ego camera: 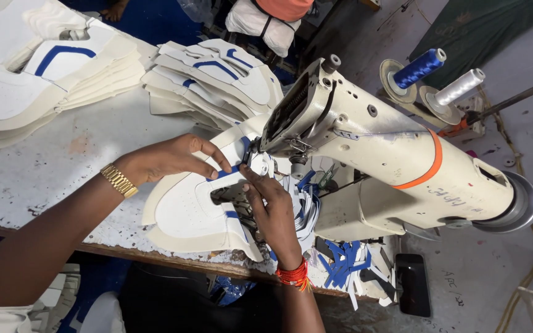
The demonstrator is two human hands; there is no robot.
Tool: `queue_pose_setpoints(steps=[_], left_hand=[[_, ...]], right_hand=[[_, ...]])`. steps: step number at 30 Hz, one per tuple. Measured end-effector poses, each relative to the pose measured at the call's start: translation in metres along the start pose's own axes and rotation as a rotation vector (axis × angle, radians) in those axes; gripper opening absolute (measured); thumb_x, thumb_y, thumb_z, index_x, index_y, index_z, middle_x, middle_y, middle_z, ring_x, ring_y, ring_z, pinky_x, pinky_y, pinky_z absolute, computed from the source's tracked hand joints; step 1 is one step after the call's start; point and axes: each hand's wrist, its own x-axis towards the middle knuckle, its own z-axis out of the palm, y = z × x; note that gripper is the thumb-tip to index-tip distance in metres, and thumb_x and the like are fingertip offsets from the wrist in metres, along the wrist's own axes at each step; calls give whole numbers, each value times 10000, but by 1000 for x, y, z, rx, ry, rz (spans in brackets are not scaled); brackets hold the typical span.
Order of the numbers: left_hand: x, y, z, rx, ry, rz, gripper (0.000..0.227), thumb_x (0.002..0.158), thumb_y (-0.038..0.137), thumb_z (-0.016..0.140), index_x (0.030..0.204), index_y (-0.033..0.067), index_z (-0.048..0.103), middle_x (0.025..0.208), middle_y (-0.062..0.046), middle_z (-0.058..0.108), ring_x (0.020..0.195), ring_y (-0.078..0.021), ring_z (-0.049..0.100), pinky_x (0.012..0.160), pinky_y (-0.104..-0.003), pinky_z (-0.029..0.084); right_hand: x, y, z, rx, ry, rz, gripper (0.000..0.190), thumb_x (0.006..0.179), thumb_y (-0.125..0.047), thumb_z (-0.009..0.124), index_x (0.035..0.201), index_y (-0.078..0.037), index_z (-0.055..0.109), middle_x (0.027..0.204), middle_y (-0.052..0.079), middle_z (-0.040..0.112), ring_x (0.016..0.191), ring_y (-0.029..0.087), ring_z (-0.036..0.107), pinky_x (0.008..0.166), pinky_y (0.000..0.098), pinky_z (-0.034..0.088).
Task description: The person uses a sewing machine to stitch blue fabric strips onto white shoe upper components. They repeatedly pick up a shoe part, align the blue strip, sew it in place, and then use scissors to trim the excess material before stacking the finished piece.
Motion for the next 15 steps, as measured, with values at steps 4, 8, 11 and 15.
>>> queue_pose_setpoints(steps=[4, 8, 11, 15], left_hand=[[-2, -4, 11, -38, 44, -9, 277, 760, 65, 783, 1034, 42, 808, 987, -80, 778, 969, -148, 684, 933, -305, 523], [-3, -22, 25, -137, 125, 52, 283, 793, 71, 782, 1073, 27, 787, 1015, -66, 780, 946, -131, 699, 883, -285, 561], [-4, -36, 40, -205, 173, 125, 280, 822, 65, 772, 1097, 14, 773, 1037, -73, 779, 946, -128, 705, 862, -280, 575], [-18, -11, 69, -191, 326, 127, 267, 843, 60, 737, 1106, 22, 756, 1060, -73, 788, 933, -119, 737, 854, -265, 613]], right_hand=[[1, -1, -6, 10, -27, -27, 349, 980, -139, 638, 1319, -78, 691, 906, 126, 735, 786, 222, 662, 751, 349, 517], [6, -5, -13, 26, -87, -11, 354, 977, -170, 642, 1321, -103, 692, 916, 131, 739, 785, 227, 680, 753, 354, 528], [8, -7, -21, 31, -130, 37, 363, 974, -176, 635, 1328, -121, 692, 907, 132, 735, 758, 231, 681, 743, 354, 536], [12, 3, -28, -2, -221, 41, 383, 973, -151, 635, 1354, -131, 675, 892, 132, 737, 769, 229, 679, 776, 354, 533]])
